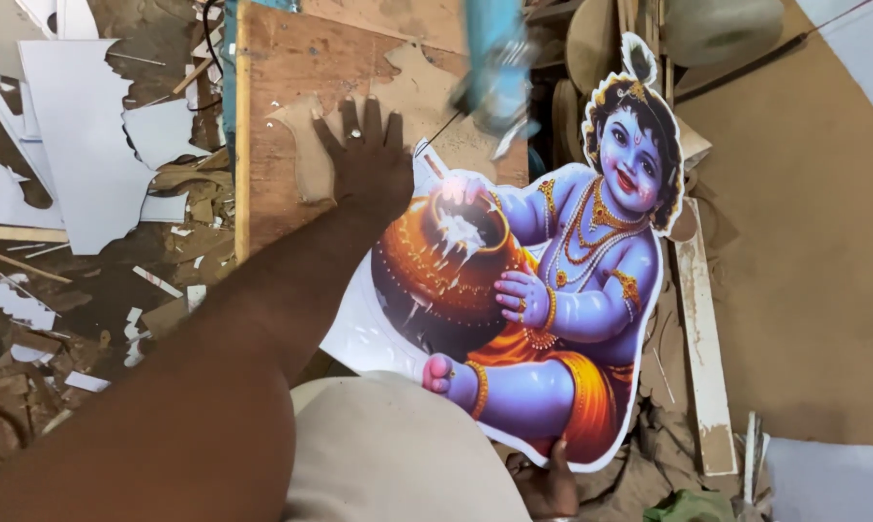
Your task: Cutting out a printed image of Krishna from cardboard using a specialized cutting machine.
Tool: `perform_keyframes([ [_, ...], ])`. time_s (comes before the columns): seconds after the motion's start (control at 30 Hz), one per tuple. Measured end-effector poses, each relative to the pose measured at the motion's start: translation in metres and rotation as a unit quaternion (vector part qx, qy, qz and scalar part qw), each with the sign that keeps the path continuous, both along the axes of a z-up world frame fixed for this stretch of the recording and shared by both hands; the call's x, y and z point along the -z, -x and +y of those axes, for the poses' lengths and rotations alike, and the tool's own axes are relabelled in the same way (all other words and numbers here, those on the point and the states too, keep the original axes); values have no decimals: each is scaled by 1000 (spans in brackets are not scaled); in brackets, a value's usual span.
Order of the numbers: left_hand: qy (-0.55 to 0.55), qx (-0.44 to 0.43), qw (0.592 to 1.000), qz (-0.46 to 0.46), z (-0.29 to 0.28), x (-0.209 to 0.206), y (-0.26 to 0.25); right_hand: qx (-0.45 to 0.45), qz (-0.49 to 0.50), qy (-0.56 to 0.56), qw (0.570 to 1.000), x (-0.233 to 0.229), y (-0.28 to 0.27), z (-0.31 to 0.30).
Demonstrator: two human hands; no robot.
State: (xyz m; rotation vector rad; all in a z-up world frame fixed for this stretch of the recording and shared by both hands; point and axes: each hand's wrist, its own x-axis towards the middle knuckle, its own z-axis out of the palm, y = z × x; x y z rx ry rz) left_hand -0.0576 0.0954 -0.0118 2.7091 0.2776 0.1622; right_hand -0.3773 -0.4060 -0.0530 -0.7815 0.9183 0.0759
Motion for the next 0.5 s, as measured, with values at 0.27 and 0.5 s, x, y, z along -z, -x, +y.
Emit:
perform_keyframes([
  [0.27,17,36,998,58,12,-13,-5,-146,1,63,987,37,45,-4],
  [0.5,19,68,996,48,24,-22,-3,21,93,-41,995,93,90,-25],
])
